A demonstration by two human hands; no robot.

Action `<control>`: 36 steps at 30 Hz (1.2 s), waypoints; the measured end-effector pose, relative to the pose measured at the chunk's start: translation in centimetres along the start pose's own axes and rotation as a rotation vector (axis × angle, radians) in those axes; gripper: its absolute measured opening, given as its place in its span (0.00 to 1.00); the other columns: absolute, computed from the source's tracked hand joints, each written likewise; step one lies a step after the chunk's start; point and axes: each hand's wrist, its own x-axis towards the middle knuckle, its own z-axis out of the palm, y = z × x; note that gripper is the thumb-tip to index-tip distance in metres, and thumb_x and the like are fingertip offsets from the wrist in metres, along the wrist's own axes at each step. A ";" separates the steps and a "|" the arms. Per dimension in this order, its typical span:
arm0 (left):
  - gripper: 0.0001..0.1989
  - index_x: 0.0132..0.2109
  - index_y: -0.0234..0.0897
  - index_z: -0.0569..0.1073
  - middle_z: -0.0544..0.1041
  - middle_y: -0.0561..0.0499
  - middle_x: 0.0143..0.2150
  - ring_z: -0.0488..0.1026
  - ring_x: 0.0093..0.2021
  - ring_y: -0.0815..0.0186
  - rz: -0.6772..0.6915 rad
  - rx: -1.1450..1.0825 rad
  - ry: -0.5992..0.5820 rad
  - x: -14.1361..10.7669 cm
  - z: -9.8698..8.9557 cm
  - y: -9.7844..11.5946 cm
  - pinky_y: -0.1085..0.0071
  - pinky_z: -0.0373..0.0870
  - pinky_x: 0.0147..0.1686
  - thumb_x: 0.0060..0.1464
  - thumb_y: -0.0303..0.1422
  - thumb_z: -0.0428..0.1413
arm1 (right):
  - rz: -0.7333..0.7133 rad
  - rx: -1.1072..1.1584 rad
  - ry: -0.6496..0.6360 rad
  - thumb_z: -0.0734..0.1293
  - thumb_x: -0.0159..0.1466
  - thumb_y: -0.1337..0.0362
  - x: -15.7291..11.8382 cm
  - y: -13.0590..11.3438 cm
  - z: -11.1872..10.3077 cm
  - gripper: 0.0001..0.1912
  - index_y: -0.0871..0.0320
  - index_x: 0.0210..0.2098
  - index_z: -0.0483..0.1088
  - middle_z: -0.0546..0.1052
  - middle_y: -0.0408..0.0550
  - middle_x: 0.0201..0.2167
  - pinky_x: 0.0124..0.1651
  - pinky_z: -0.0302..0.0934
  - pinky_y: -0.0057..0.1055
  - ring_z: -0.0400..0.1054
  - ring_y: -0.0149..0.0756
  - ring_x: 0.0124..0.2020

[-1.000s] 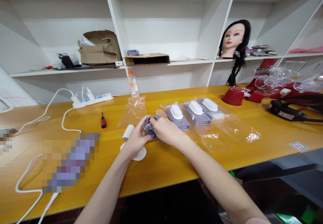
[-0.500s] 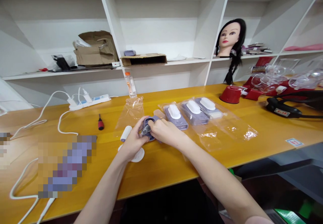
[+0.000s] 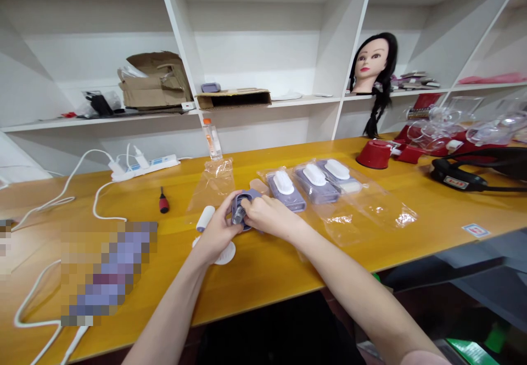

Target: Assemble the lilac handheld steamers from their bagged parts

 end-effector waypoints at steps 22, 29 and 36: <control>0.37 0.59 0.39 0.60 0.67 0.47 0.56 0.64 0.54 0.60 0.222 0.180 -0.030 0.3 -0.6 -1.7 0.64 0.60 0.54 0.38 0.20 0.49 | -0.011 0.105 -0.070 0.58 0.62 0.76 0.6 -1.0 -1.8 0.11 0.67 0.44 0.66 0.75 0.63 0.38 0.41 0.65 0.34 0.72 0.43 0.43; 0.36 0.58 0.37 0.62 0.70 0.46 0.53 0.68 0.50 0.61 0.203 0.075 0.025 0.2 -0.4 -0.8 0.68 0.64 0.48 0.36 0.22 0.51 | -0.029 0.121 -0.041 0.59 0.62 0.76 1.4 -0.8 -2.2 0.11 0.68 0.43 0.67 0.75 0.62 0.36 0.38 0.66 0.33 0.72 0.42 0.41; 0.31 0.54 0.38 0.66 0.74 0.48 0.43 0.69 0.48 0.61 0.258 0.014 0.028 0.3 -0.1 -0.3 0.66 0.64 0.48 0.38 0.26 0.54 | -0.117 0.150 -0.055 0.62 0.60 0.75 2.6 -1.0 -3.1 0.08 0.64 0.36 0.72 0.77 0.55 0.32 0.35 0.65 0.31 0.73 0.40 0.38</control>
